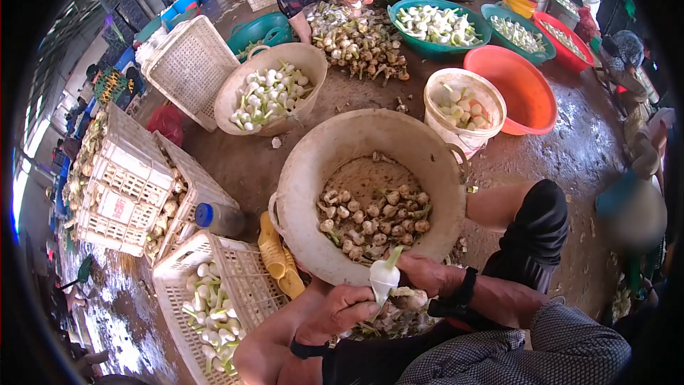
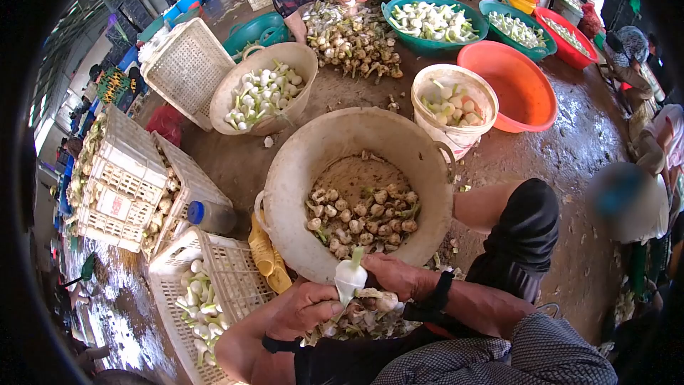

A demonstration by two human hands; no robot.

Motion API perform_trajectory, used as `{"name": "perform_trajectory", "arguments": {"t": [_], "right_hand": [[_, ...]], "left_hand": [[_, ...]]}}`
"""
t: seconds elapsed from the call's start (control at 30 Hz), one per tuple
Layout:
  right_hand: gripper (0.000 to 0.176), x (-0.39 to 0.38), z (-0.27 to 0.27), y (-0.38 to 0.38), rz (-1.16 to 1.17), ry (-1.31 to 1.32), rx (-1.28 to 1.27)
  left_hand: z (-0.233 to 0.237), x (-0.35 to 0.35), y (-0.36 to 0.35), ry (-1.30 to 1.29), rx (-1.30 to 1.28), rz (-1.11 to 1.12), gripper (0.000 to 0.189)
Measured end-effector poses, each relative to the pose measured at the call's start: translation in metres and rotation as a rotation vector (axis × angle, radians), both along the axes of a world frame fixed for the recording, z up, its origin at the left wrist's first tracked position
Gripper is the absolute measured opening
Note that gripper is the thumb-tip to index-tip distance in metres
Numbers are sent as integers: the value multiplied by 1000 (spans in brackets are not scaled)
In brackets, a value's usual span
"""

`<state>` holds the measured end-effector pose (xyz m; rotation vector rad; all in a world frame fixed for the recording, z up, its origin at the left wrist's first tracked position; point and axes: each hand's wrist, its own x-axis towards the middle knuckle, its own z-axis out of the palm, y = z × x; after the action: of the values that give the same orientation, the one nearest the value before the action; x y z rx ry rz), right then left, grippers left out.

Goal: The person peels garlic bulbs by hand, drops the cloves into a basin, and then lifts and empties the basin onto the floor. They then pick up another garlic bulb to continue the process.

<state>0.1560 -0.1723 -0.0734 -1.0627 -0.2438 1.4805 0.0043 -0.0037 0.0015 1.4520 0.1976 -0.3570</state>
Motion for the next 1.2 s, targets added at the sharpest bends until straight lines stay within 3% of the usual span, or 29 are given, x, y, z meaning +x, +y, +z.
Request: {"name": "perform_trajectory", "arguments": {"t": [0.03, 0.1, 0.17, 0.23, 0.3, 0.37, 0.47, 0.5, 0.57, 0.6, 0.63, 0.67, 0.7, 0.77, 0.8, 0.83, 0.93, 0.97, 1.03, 1.1, 1.17, 1.2], "right_hand": [[53, 7, -1, -1, -3, -2, 2], [50, 30, 4, 2, 126, 533, 293], [47, 47, 23, 1, -136, 517, 186], [47, 51, 36, 0, -224, 192, 38], [48, 55, 27, -7, -204, 212, 73], [50, 61, 18, -9, -184, 232, 110], [46, 82, 28, -8, -341, 106, -42], [46, 105, 34, -9, -364, 79, -33], [52, 160, 50, -9, -528, -25, 114], [54, 186, 69, -8, -633, -46, 104], [55, 205, 86, -9, -735, -66, 93], [57, 213, 94, -8, -718, -25, 72], [57, 216, 87, -10, -597, -108, 35], [55, 185, 72, -5, -501, -142, -74], [52, 167, 56, -6, -463, -111, -75], [50, 145, 41, -6, -428, -74, -75], [49, 71, 11, 9, -360, -89, -125], [48, 53, 10, 11, -293, -95, -129], [46, 18, 27, 21, -325, -109, -184], [44, 4, -16, 31, -317, -223, -186], [47, -1, -30, 31, -221, -623, -25], [48, -6, -25, 39, -348, -118, -173]], "left_hand": [[9, 2, 3, 1, 36, -33, 23], [13, 3, 3, -1, 74, -63, 22], [5, 2, 0, -105, 58, -164, 21], [-5, 6, -6, -1, 114, -226, 26], [-17, 17, -17, 186, 370, -571, 30], [-25, 16, -21, 99, 439, -665, 39], [-62, -1, -18, -211, 647, -448, 44], [-49, 4, -16, -191, 668, -443, 45], [-61, 6, -13, -432, 691, -336, 50], [-55, 11, -14, -450, 691, -347, 50], [-44, 13, -16, -271, 673, -420, 51], [-35, 14, -17, -92, 658, -490, 52], [-32, 16, -18, -109, 668, -490, 52], [-35, 10, -26, -214, 667, -356, 40], [-31, 8, -30, -290, 632, -173, 38], [-29, 10, -30, -287, 630, -177, 38], [-28, 13, -22, 57, 311, 34, 54], [-23, 14, -23, 59, 317, 31, 54], [-14, 17, -30, -24, 203, 250, 61], [-20, 17, -33, -61, 309, 254, 67], [-31, 13, -33, -327, 732, 265, 58], [-34, 11, -33, -320, 728, 272, 58]]}}
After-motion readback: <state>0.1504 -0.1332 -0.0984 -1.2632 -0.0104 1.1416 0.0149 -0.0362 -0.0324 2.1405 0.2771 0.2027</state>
